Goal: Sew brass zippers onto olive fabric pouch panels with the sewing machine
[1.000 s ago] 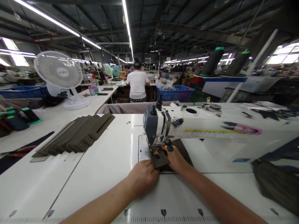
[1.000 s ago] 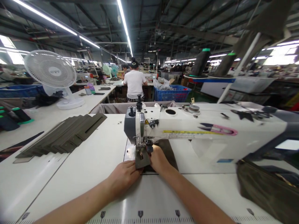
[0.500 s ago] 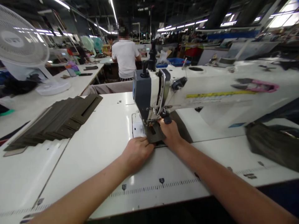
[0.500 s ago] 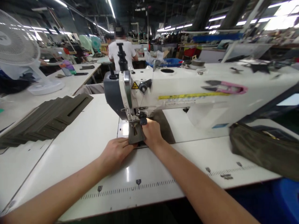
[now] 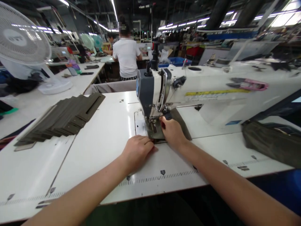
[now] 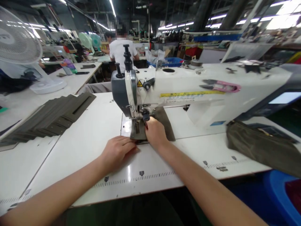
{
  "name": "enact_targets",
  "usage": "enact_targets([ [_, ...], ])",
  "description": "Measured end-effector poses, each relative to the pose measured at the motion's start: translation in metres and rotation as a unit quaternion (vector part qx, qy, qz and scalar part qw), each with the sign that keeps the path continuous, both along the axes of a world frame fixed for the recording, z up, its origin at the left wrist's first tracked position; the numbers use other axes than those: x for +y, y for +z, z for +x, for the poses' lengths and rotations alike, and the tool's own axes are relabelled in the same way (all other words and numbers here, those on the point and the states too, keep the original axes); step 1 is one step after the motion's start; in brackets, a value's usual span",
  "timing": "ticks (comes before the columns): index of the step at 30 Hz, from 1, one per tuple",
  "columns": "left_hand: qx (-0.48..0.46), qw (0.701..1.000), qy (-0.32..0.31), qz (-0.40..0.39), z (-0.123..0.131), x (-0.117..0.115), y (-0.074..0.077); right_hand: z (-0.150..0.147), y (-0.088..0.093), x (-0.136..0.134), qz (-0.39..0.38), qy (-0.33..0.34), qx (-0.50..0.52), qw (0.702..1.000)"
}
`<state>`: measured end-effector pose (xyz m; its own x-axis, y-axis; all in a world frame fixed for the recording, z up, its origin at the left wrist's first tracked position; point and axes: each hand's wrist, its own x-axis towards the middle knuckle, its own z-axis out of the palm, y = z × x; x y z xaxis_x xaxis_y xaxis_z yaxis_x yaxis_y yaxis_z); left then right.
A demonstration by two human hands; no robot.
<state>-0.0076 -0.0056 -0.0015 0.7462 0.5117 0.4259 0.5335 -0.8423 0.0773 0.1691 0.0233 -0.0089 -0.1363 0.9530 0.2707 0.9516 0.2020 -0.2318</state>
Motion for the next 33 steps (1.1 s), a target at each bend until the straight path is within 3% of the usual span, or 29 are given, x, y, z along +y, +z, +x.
enact_targets([
  [3,-0.03,0.998,0.045,0.02,-0.008,-0.009,0.001,0.006,-0.006,-0.031,0.101,0.119,0.068,0.985],
  [5,-0.043,0.997,0.066,0.017,-0.011,-0.008,-0.001,0.006,-0.01,-0.047,0.126,0.195,0.086,0.969],
  [7,-0.033,0.998,0.044,0.013,-0.012,-0.004,-0.004,0.005,-0.012,-0.057,0.12,0.229,0.082,0.962],
  [10,0.016,0.999,-0.029,0.027,-0.01,0.004,-0.005,0.001,-0.011,-0.062,0.133,0.232,0.092,0.959],
  [13,0.051,0.995,-0.061,0.056,-0.008,0.006,-0.003,0.001,-0.01,-0.062,0.142,0.232,0.1,0.957],
  [25,0.048,0.993,-0.058,0.086,-0.002,0.013,0.0,0.005,-0.009,-0.055,0.124,0.234,0.108,0.958],
  [33,0.065,0.995,-0.048,0.061,-0.003,0.025,0.002,0.007,-0.008,-0.042,0.117,0.233,0.104,0.96],
])
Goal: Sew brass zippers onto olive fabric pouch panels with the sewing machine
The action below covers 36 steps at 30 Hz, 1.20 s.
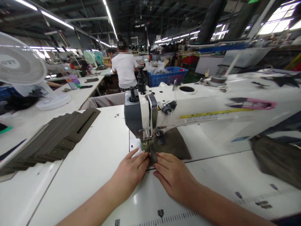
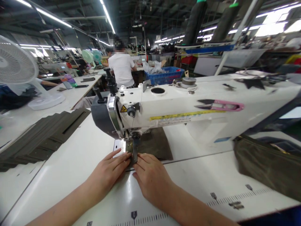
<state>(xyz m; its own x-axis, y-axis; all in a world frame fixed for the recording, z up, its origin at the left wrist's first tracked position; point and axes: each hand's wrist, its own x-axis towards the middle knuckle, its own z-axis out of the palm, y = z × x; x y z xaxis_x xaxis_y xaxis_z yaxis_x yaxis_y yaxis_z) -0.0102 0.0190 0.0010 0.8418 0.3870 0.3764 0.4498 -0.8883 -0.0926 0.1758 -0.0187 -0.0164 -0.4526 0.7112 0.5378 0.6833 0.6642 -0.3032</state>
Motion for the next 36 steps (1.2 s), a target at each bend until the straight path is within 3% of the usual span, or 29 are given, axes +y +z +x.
enact_targets([
  [14,-0.08,0.992,0.042,-0.086,0.003,0.028,-0.001,0.003,0.0,0.031,-0.033,0.013,-0.004,0.999],
  [18,-0.103,0.986,0.064,-0.11,0.003,0.029,-0.004,0.003,0.002,0.029,0.054,-0.012,-0.006,0.998],
  [22,-0.118,0.985,0.095,-0.081,0.002,0.026,-0.007,0.0,0.0,0.03,0.149,-0.058,-0.034,0.987],
  [28,-0.113,0.991,0.061,-0.031,-0.001,0.031,-0.014,-0.003,-0.01,0.046,0.054,-0.046,-0.027,0.997],
  [36,-0.101,0.993,0.049,-0.02,0.002,0.038,-0.013,-0.003,-0.006,0.05,0.026,-0.052,-0.026,0.998],
])
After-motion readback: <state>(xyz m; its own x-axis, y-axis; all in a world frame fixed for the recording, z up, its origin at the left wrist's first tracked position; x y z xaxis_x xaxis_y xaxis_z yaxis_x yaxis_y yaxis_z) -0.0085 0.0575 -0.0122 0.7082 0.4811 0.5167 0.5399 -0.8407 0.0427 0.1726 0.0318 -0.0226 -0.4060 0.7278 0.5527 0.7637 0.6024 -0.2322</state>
